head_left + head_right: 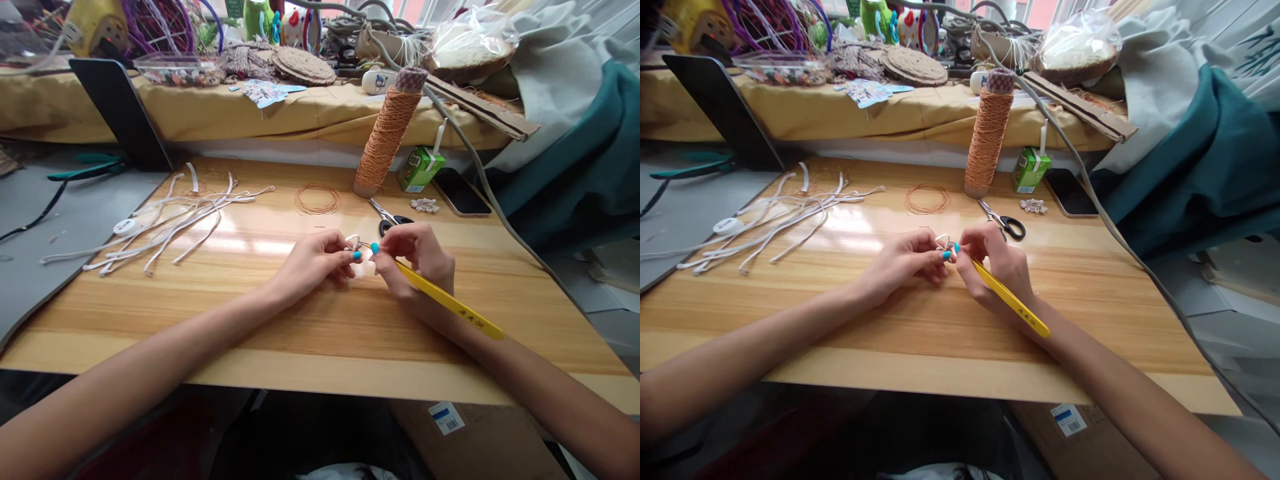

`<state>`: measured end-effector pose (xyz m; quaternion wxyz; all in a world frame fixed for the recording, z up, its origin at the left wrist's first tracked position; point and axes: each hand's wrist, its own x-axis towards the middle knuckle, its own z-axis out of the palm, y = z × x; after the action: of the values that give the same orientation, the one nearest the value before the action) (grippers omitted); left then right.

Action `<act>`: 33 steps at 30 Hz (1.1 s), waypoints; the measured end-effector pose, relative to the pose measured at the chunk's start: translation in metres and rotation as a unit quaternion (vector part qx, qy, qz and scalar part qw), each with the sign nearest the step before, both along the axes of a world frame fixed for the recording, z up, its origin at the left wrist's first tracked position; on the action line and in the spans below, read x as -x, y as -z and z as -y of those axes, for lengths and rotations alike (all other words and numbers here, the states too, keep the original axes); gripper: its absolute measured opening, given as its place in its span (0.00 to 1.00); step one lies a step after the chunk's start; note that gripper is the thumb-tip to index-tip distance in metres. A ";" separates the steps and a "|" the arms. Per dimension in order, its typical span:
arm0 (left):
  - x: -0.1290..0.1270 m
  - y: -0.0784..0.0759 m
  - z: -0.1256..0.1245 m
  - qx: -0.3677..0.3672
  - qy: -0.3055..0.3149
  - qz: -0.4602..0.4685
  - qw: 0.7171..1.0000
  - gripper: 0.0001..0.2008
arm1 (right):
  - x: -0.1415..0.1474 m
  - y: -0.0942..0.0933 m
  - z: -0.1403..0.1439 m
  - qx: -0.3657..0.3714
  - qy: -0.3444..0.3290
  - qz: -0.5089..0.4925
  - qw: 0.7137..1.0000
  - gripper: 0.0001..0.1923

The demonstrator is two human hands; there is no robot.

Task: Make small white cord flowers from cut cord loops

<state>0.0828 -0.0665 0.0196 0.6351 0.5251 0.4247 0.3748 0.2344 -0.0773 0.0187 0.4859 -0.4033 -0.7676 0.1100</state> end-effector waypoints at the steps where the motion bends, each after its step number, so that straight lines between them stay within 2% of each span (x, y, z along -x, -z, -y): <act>1: 0.000 -0.001 0.000 0.006 -0.001 -0.003 1.000 0.03 | -0.001 0.000 -0.001 0.005 -0.012 -0.016 1.000 0.10; 5: 0.000 -0.004 0.000 0.018 -0.005 -0.009 1.000 0.02 | -0.006 0.005 -0.006 0.030 -0.058 -0.058 0.996 0.14; 13: 0.001 0.000 -0.002 -0.007 -0.004 -0.016 1.000 0.03 | -0.010 0.013 -0.010 0.089 -0.092 -0.057 0.990 0.09; 21: 0.001 0.007 -0.003 -0.043 0.001 -0.024 0.999 0.02 | -0.007 0.009 -0.009 0.041 -0.092 -0.027 0.995 0.03; 26: -0.001 0.009 -0.003 -0.042 -0.003 -0.026 0.999 0.04 | -0.005 0.008 -0.007 0.012 -0.085 -0.012 0.996 0.03; 33: -0.001 0.011 -0.003 -0.038 -0.004 -0.025 0.999 0.05 | -0.004 0.010 -0.005 0.012 -0.101 0.016 0.995 0.05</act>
<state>0.0834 -0.0638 0.0088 0.6027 0.5563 0.4276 0.3799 0.2379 -0.0724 0.0087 0.4551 -0.3308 -0.8108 0.1612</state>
